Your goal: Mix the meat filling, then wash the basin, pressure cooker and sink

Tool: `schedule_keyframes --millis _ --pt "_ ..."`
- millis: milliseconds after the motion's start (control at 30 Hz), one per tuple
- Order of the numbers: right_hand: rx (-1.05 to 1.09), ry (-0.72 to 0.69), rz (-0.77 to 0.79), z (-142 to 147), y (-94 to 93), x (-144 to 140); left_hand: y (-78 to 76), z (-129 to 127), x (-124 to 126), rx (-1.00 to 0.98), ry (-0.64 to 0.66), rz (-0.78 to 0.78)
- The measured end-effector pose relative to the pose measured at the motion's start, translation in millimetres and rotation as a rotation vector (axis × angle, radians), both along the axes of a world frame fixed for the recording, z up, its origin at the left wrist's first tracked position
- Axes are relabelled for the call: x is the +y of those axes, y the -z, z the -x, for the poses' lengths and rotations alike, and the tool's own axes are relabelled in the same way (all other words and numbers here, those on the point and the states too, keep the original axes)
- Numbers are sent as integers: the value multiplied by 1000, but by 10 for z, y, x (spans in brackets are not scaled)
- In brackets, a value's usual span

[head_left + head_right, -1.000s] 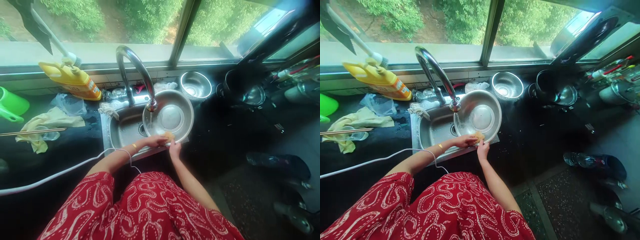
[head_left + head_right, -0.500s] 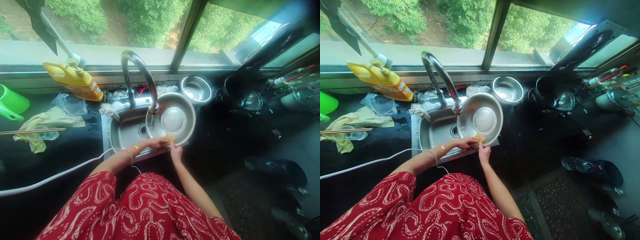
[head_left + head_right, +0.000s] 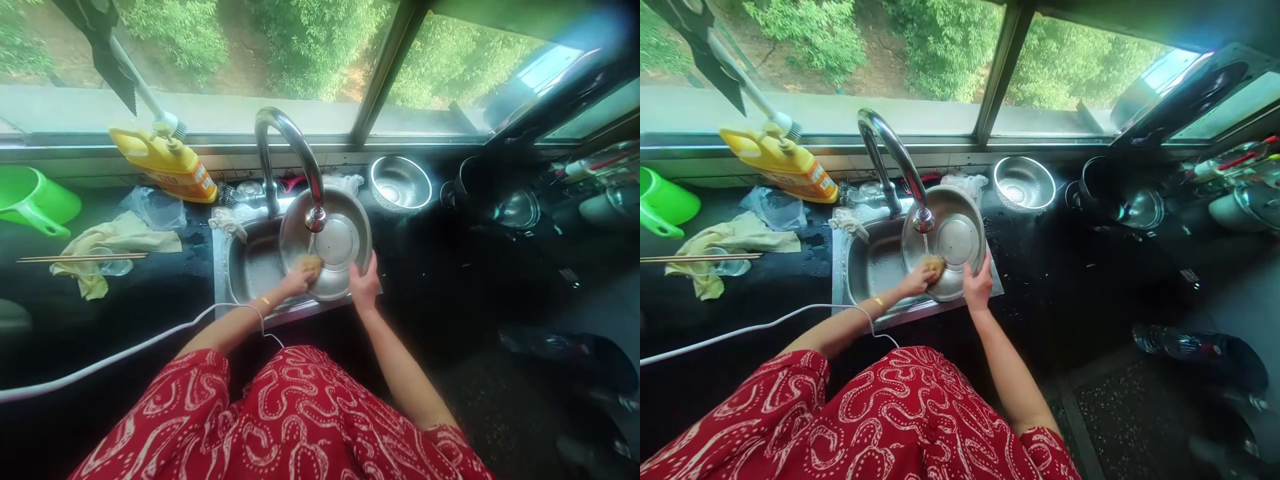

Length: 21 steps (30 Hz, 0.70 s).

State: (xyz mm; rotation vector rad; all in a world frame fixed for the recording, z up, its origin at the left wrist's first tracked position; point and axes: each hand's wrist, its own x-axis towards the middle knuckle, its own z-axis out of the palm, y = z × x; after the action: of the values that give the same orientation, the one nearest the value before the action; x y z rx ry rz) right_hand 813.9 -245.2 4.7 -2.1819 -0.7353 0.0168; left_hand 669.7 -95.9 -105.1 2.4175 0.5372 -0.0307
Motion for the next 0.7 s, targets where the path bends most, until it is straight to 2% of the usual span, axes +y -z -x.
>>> schedule_keyframes --millis 100,200,267,333,400,467,567,700 --pt "99 131 22 240 234 -50 -14 -160 -446 -187 151 263" --pt "62 123 65 160 205 10 -25 -192 -583 -322 225 328" --pt "-5 33 108 13 28 108 -6 -78 -427 -223 217 255" --pt "-56 -83 183 -105 -195 221 44 126 -129 -60 189 163" --pt "-104 -186 262 -150 -385 324 110 355 192 73 122 75" --pt "-152 -242 302 -140 -498 410 163 520 415 138 15 7" --pt "-191 -256 321 -130 -525 499 154 523 494 131 -144 -53" --pt "-149 -250 401 -270 -446 549 -44 279 487 111 -238 -42"
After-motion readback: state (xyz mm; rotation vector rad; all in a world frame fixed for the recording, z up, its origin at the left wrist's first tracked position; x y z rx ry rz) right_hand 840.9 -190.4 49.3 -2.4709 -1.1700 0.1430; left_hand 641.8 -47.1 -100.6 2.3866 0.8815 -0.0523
